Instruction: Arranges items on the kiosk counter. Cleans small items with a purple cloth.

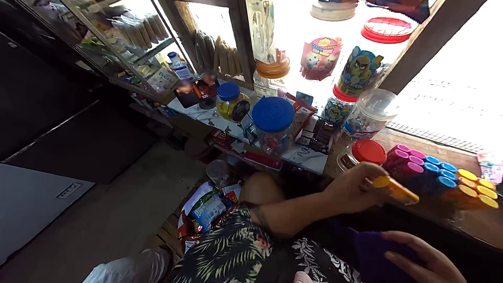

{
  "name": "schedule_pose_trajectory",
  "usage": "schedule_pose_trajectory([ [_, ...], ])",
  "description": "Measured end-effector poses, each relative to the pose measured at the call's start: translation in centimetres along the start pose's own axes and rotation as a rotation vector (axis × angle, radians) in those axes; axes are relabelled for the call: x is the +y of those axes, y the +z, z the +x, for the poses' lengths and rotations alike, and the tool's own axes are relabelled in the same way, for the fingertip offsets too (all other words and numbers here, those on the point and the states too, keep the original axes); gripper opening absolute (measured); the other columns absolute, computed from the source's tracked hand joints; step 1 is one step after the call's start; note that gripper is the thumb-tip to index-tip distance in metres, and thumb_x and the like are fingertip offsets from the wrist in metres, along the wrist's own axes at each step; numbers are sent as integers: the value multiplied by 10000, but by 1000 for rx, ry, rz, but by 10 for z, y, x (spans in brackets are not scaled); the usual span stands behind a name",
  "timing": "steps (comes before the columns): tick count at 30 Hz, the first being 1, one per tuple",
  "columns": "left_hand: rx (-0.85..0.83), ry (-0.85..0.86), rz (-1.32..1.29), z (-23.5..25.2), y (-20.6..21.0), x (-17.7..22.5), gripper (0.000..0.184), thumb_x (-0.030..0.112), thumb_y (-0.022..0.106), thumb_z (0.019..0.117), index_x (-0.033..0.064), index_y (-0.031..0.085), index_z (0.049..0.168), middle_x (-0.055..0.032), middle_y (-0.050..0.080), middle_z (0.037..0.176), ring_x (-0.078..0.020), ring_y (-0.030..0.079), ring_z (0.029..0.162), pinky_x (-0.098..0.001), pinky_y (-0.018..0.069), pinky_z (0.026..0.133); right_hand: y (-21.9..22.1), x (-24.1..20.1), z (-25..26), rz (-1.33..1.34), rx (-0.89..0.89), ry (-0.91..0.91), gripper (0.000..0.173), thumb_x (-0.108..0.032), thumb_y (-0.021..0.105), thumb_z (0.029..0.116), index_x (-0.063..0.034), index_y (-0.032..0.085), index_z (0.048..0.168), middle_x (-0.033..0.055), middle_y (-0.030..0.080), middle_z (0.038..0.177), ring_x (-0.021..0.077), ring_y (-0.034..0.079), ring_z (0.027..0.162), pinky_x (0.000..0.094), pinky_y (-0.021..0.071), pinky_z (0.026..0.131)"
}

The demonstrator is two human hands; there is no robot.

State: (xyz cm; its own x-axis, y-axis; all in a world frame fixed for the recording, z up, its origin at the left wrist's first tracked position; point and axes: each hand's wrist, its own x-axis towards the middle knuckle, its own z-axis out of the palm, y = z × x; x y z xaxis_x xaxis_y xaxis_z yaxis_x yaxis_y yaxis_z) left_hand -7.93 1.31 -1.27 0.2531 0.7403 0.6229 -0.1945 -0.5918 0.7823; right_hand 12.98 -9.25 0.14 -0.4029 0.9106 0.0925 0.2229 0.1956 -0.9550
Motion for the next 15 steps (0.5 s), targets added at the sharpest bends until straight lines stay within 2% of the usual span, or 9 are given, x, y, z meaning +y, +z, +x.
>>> schedule_pose_trajectory([
  [2, -6, -13, -21, -15, -3, -12, 286, 31, 657, 934, -153, 557, 1129, -223, 662, 983, -174, 675, 831, -292, 577, 759, -4, 3, 1, -36, 26, -187, 316, -122, 705, 934, -304, 711, 1194, -189, 701, 1142, -42, 636, 1068, 179, 524, 957],
  [4, -88, -54, -28, -20, -3, -10, 293, 30, 670, 925, -155, 571, 1131, -222, 659, 956, -192, 671, 818, -307, 574, 765, -4, 1, 7, -113, 108, -352, 233, -136, 670, 969, -281, 693, 1151, -179, 689, 1111, -48, 619, 1066, 165, 497, 954],
  [6, -177, -87, -56, -23, 0, -1, 300, 26, 697, 912, -147, 588, 1132, -226, 667, 950, -228, 676, 827, -343, 574, 781, 2, -5, 13, -220, 215, -409, 154, -135, 659, 982, -231, 689, 1098, -148, 697, 1101, -35, 626, 1086, 170, 500, 968],
  [10, -211, -93, -218, -32, 5, 0, 302, -20, 701, 876, -159, 576, 1114, -234, 663, 920, -251, 677, 811, -375, 573, 772, 11, 0, 23, -482, 403, -417, 96, -136, 688, 970, -114, 671, 1062, -40, 680, 1089, -4, 606, 1131, 172, 480, 1004],
  [12, -183, -79, -261, -32, 2, 0, 291, -37, 681, 876, -168, 571, 1112, -238, 656, 915, -245, 674, 810, -367, 573, 773, 15, -10, 26, -497, 448, -325, 147, -143, 694, 964, -19, 659, 1036, 29, 659, 1068, 10, 579, 1141, 167, 459, 1008],
  [15, -141, -96, -268, -28, -5, 5, 295, -35, 686, 885, -178, 566, 1114, -247, 653, 927, -242, 670, 829, -358, 566, 795, 31, -25, 36, -558, 496, -229, 293, -116, 591, 1005, 148, 635, 888, 177, 683, 928, 72, 635, 1030, 169, 479, 952],
])
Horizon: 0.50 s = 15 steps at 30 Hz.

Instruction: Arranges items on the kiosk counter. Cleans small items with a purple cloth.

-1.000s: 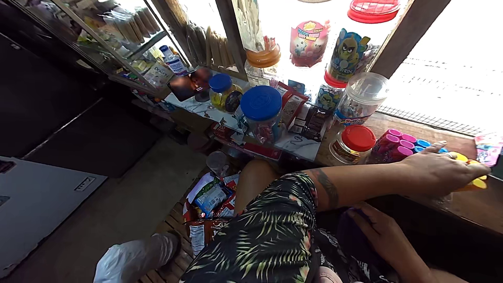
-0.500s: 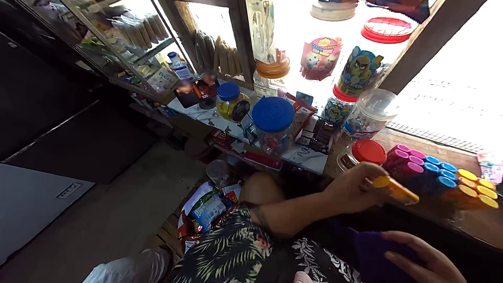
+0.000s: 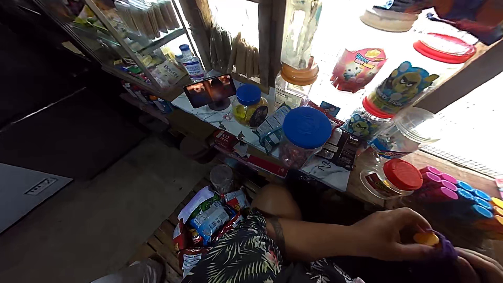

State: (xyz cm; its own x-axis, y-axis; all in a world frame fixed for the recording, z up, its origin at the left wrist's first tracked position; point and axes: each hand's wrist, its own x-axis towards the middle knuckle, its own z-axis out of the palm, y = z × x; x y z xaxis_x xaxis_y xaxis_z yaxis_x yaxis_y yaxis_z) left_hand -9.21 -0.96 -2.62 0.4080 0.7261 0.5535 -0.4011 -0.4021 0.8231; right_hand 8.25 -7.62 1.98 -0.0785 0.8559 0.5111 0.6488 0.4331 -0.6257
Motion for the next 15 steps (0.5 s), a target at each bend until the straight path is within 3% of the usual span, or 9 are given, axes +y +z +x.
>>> schedule_pose_trajectory([
  [3, 52, -104, -68, 0, -3, 2, 291, -12, 665, 912, -170, 559, 1132, -234, 659, 941, -214, 669, 847, -342, 559, 814, 18, -1, -9, -181, 18, -46, 424, -181, 469, 1070, 187, 635, 942, 281, 681, 940, 175, 657, 1001, 214, 470, 968],
  [6, 90, -121, -118, 0, -7, 4, 278, -10, 652, 913, -163, 562, 1127, -216, 662, 933, -182, 662, 832, -320, 554, 796, 28, -9, -10, -267, -23, -56, 454, -222, 478, 1053, 208, 611, 1107, 342, 671, 1043, 269, 666, 1029, 284, 484, 985],
  [7, 102, -111, -135, 0, -7, 3, 278, -8, 646, 911, -164, 557, 1123, -210, 661, 928, -172, 660, 828, -313, 553, 793, 27, -5, -11, -268, -40, -78, 494, -284, 506, 1053, 188, 591, 1167, 336, 661, 1080, 255, 656, 1054, 275, 473, 996],
  [9, 114, -98, -166, 1, -9, 3, 284, -6, 638, 910, -165, 547, 1126, -199, 650, 925, -155, 647, 819, -297, 548, 783, 25, 9, -14, -216, -59, -93, 555, -392, 550, 1042, 125, 560, 1244, 263, 654, 1136, 138, 622, 1119, 210, 443, 1023],
  [12, 106, -87, -208, 1, -10, 3, 281, -26, 632, 899, -166, 539, 1125, -183, 648, 909, -124, 637, 800, -269, 540, 770, 24, 3, -9, -148, -43, -65, 467, -341, 559, 1041, 114, 583, 1142, 183, 684, 1058, -9, 618, 1060, 131, 460, 961],
  [15, 94, -36, -223, 0, -8, 5, 287, -24, 648, 898, -169, 531, 1116, -182, 645, 899, -118, 639, 805, -258, 540, 777, 22, -10, 4, -103, -10, -53, 402, -180, 447, 1074, 182, 543, 927, 142, 614, 816, -88, 561, 846, 72, 441, 815],
])
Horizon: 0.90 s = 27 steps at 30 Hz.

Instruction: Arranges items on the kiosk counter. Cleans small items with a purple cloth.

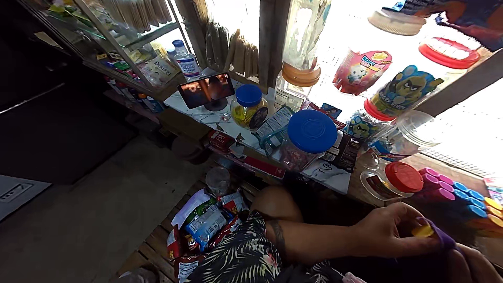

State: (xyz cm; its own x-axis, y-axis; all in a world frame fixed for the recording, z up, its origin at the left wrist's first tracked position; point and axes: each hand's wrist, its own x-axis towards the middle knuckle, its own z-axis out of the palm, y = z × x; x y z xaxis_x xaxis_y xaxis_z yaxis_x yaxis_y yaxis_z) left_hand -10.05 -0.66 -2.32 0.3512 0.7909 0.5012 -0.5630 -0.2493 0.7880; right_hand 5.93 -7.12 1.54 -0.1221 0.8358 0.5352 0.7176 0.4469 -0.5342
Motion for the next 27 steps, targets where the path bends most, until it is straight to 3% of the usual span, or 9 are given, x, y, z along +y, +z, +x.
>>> schedule_pose_trajectory([
  [4, -26, 86, 8, 0, 0, -2, 295, -15, 667, 904, -176, 537, 1115, -205, 646, 935, -141, 655, 857, -263, 545, 822, -2, -8, 7, 127, 53, 155, 390, -105, 380, 1086, 103, 557, 808, -61, 598, 747, -187, 531, 780, 46, 451, 772],
  [6, -23, 101, 20, 1, -3, 0, 289, -14, 659, 914, -179, 542, 1121, -206, 653, 945, -138, 661, 861, -262, 548, 822, -1, -11, 6, 217, 35, 225, 321, -137, 396, 1088, -5, 591, 870, -177, 620, 809, -201, 549, 816, 53, 471, 791],
  [8, 14, 99, 43, 3, -6, 1, 278, -11, 649, 919, -176, 555, 1121, -196, 661, 936, -123, 657, 847, -255, 548, 808, 0, -8, 0, 282, -37, 229, 206, -204, 470, 1072, -77, 622, 1019, -213, 649, 929, -181, 571, 894, 74, 490, 830],
  [11, 46, 3, -2, 6, -8, 4, 278, 8, 669, 926, -156, 581, 1132, -157, 671, 954, -87, 651, 841, -238, 551, 794, 5, 0, -8, 259, -48, 220, 142, -256, 613, 986, -154, 623, 1084, -200, 655, 963, -148, 590, 891, 78, 511, 792],
  [14, 26, -138, -154, 7, -9, 7, 276, 27, 670, 930, -90, 561, 1155, -42, 659, 947, -33, 635, 847, -224, 545, 798, 11, 2, -6, 278, 26, 207, 136, -340, 599, 1005, -216, 642, 1041, -187, 655, 911, -121, 599, 828, 81, 512, 736],
  [18, -34, -243, -279, 5, -6, 4, 304, 125, 534, 1031, -47, 527, 1281, 8, 669, 1015, -68, 673, 910, -297, 585, 839, 9, 1, 1, 229, 110, 223, 360, -323, 426, 1096, -90, 642, 926, -120, 630, 815, -122, 582, 772, 86, 504, 723],
  [21, -52, -217, -289, 2, -4, 1, 345, 88, 572, 1013, -46, 498, 1322, 2, 674, 1080, -71, 676, 950, -296, 585, 854, 10, 4, 0, 227, 146, 270, 384, -265, 391, 1103, -61, 627, 880, -98, 617, 781, -115, 581, 756, 93, 503, 713],
  [25, -18, -196, -185, 1, -3, -1, 390, 83, 609, 991, -81, 515, 1332, -33, 663, 1099, -56, 659, 938, -269, 571, 851, 14, 4, 0, 222, 151, 206, 381, -269, 383, 1112, -32, 619, 928, -71, 615, 819, -112, 576, 786, 87, 497, 739],
  [27, 7, -223, -149, 2, -4, -2, 363, 90, 593, 1000, -77, 535, 1318, -36, 664, 1075, -50, 651, 907, -249, 562, 833, 17, 8, -1, 192, 120, 149, 358, -316, 445, 1090, -16, 631, 1031, -36, 652, 902, -95, 600, 853, 98, 512, 780],
])
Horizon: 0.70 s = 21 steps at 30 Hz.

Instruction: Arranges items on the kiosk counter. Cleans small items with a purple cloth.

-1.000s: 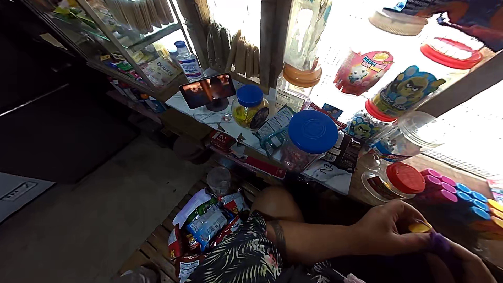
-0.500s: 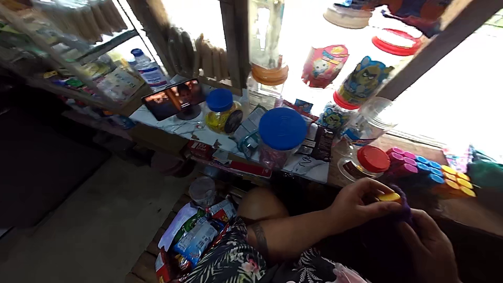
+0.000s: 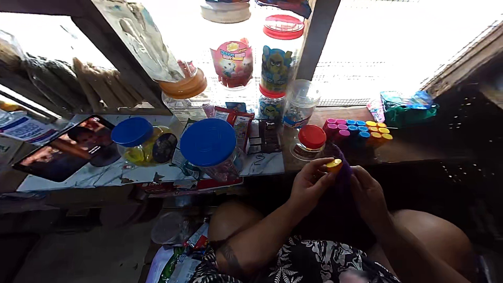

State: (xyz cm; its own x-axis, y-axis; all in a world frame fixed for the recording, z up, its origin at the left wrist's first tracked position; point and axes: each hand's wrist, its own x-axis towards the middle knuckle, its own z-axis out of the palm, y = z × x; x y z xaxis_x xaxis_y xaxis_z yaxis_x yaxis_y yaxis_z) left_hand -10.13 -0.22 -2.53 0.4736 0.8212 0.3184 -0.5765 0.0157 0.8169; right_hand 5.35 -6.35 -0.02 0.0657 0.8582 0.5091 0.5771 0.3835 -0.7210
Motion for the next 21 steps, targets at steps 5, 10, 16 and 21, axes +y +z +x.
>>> schedule_pose_trajectory([
  [5, -2, -58, -81, 2, -3, -6, 290, 13, 566, 979, -53, 548, 1261, -2, 684, 1029, -44, 655, 929, -267, 553, 879, 2, 7, 0, 7, -85, -56, 551, -420, 597, 1016, -9, 484, 1365, 57, 668, 1194, 9, 637, 1087, 206, 547, 950],
  [10, 14, -126, -274, 0, -2, -9, 120, -18, 565, 968, 87, 597, 1018, 50, 699, 920, -27, 666, 880, -260, 557, 839, -1, 4, 9, -45, -113, -99, 554, -429, 636, 991, -59, 504, 1382, 58, 695, 1130, 3, 660, 1025, 196, 565, 894],
  [16, -150, -161, -301, -6, 0, -10, 239, 74, 589, 997, 60, 581, 1236, 71, 703, 1092, -20, 667, 978, -269, 551, 908, -2, 4, 15, -142, 48, -165, 339, -316, 555, 1051, -9, 495, 1182, 57, 658, 1005, -32, 634, 952, 147, 528, 867],
  [21, -162, -157, -328, -8, 5, -13, 400, -15, 626, 943, 12, 511, 1325, 22, 645, 1223, -45, 663, 996, -280, 559, 907, -2, 4, 16, -227, 95, -117, 355, -272, 455, 1089, 71, 541, 1114, 101, 685, 914, -11, 658, 892, 152, 528, 822],
])
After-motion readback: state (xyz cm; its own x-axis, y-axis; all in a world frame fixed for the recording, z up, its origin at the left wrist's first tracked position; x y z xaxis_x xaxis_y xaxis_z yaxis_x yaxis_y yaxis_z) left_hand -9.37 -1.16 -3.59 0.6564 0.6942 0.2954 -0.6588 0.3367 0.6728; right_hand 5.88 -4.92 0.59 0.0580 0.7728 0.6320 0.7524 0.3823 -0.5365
